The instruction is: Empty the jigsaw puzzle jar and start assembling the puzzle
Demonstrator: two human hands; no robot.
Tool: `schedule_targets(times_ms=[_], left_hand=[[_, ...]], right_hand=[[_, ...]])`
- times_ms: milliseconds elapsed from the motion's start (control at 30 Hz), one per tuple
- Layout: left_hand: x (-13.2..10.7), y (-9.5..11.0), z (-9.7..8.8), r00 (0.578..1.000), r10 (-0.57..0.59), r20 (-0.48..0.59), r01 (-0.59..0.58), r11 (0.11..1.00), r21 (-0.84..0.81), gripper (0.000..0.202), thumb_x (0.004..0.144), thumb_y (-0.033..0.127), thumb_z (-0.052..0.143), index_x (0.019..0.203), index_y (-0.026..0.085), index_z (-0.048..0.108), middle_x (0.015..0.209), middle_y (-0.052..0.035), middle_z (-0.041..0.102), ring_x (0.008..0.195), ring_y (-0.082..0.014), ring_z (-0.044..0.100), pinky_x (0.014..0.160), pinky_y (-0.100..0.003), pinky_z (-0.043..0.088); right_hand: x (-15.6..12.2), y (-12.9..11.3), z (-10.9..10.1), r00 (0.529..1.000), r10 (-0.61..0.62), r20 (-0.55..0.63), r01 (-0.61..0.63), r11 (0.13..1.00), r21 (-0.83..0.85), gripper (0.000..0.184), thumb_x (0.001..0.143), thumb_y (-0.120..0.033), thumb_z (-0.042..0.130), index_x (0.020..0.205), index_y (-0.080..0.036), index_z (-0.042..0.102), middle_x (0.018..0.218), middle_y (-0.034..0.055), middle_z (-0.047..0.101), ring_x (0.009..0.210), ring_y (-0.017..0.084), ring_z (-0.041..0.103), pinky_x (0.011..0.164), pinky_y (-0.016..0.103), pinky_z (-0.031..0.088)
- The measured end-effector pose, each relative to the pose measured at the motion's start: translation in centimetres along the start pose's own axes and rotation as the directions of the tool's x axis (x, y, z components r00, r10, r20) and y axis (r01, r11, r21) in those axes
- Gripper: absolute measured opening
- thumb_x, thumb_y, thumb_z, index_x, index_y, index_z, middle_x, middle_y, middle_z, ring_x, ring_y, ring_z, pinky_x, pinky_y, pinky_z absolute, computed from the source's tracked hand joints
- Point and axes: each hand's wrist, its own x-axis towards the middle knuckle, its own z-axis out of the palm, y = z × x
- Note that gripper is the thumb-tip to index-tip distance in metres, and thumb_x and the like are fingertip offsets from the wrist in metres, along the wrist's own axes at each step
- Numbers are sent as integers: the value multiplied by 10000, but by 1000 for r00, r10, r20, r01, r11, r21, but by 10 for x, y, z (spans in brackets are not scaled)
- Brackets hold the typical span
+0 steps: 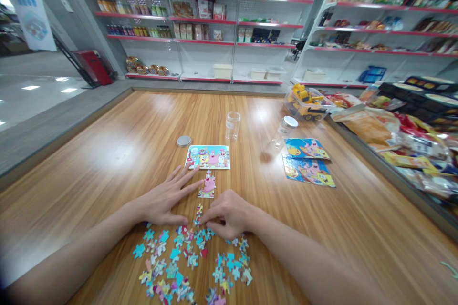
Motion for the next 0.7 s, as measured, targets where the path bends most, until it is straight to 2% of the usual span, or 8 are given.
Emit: schedule_targets(times_ms=[267,333,400,433,467,533,600,700], left_hand=[[0,1,-4,1000,0,-28,-4,992,-123,923,845,638,644,1582,300,204,1651,-114,82,1495,-436,77,1190,-659,79],[-1,-3,-4,990,-68,-120,25,943,-331,812,859,593,651,1535,276,332,1613,-132,238,1471,-395,220,1193,-600,195],[-5,-13,-4,961,-245,-126,118,781,-613,686,867,620,608,1400,204,491,1416,-169,503,1256,-310,532,1032,-461,471],[-9,-19,-5,941,-332,-61,185,660,-728,653,858,658,580,1288,168,554,1219,-159,622,1018,-244,649,837,-363,561],[-13,-26,-8,931,-365,30,252,580,-775,640,851,693,545,1171,140,591,991,-120,675,751,-177,659,621,-278,549],[-22,-39,-14,918,-331,218,369,514,-774,569,799,677,613,923,121,626,623,-16,607,430,-97,505,391,-190,389],[-29,-47,-23,871,-247,425,491,493,-719,471,736,578,732,752,119,631,491,7,563,353,-94,469,335,-172,330],[-34,-48,-33,725,-147,673,641,501,-581,349,701,422,789,615,120,637,501,-40,634,339,-119,516,315,-174,354]], right_hand=[[0,-4,0,998,11,55,-13,999,37,296,807,-181,504,972,-176,751,626,-3,663,528,106,566,514,230,391],[1,-4,0,999,12,39,-14,999,43,292,799,-174,508,955,-176,755,622,-5,666,521,105,569,508,228,391],[2,-5,-1,999,18,26,-19,999,49,287,789,-164,515,941,-174,759,622,-6,669,517,103,573,505,225,393],[2,-5,-1,1000,21,22,-22,998,52,287,785,-160,517,937,-172,760,622,-6,670,517,102,576,505,223,396],[2,-5,-1,1000,23,20,-25,998,56,288,782,-158,518,936,-171,762,620,-6,671,518,102,579,506,221,399],[2,-5,0,1000,24,19,-25,998,65,289,780,-158,519,933,-169,764,612,-6,667,517,102,584,506,217,405],[1,-4,0,1000,21,13,-22,997,73,288,775,-161,523,931,-168,765,603,-7,662,515,102,585,504,213,408],[0,-2,2,1000,22,2,-22,997,78,285,765,-160,531,928,-171,765,606,-9,660,519,99,586,512,209,416]])
